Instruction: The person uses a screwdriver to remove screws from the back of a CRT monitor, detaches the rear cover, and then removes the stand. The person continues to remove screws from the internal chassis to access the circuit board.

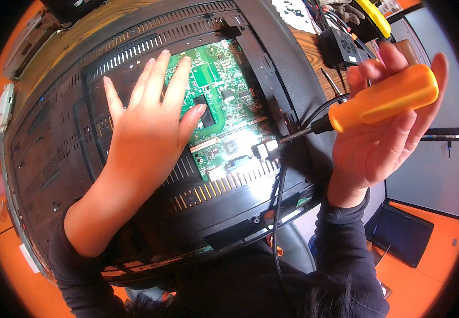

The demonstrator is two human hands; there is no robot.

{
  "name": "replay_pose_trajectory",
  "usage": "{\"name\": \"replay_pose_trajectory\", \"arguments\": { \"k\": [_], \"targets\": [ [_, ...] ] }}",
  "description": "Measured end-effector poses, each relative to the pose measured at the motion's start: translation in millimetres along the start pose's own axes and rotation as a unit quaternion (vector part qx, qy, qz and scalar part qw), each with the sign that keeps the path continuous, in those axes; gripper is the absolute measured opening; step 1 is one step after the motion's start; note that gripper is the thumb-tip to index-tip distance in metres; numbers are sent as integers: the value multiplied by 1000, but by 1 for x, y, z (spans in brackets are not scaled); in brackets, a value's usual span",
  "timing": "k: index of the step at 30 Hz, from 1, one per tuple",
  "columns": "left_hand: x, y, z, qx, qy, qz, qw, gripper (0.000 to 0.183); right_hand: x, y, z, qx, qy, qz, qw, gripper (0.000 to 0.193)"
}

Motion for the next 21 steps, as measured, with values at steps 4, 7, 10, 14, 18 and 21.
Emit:
{"name": "replay_pose_trajectory", "arguments": {
  "k": [4, 7, 10, 14, 18, 21],
  "targets": [
    [0, 0, 0, 2, -1, 1, 1000, 53, -3, 6, -5, -89, 5, -76, 993, 63],
    [0, 1, 0, 8, -6, -4, 1000, 54, -2, 8, -7, 7, -39, -47, 998, 60],
    [0, 2, 0, 15, -9, 0, 1000, 54, 1, 10, -7, -24, -9, -4, 1000, 59],
    [0, 2, 0, 24, -10, -2, 1000, 55, 0, 10, -7, -57, -36, -54, 996, 60],
    [0, 2, 0, 26, -10, -1, 1000, 55, -1, 10, -8, -59, -76, -85, 992, 56],
    [1, 1, 0, 28, -8, 3, 1000, 55, 2, 10, -6, -74, -28, -41, 996, 53]
  ]
}}
Point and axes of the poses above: each hand's wrist, its own x-axis away from the middle knuckle, its own y-axis out of the palm, z = x × y, the point moved 1 cm from there along -x, towards the middle knuckle, and after that the axes turned 7 degrees about -y, right-handed, at the moved point
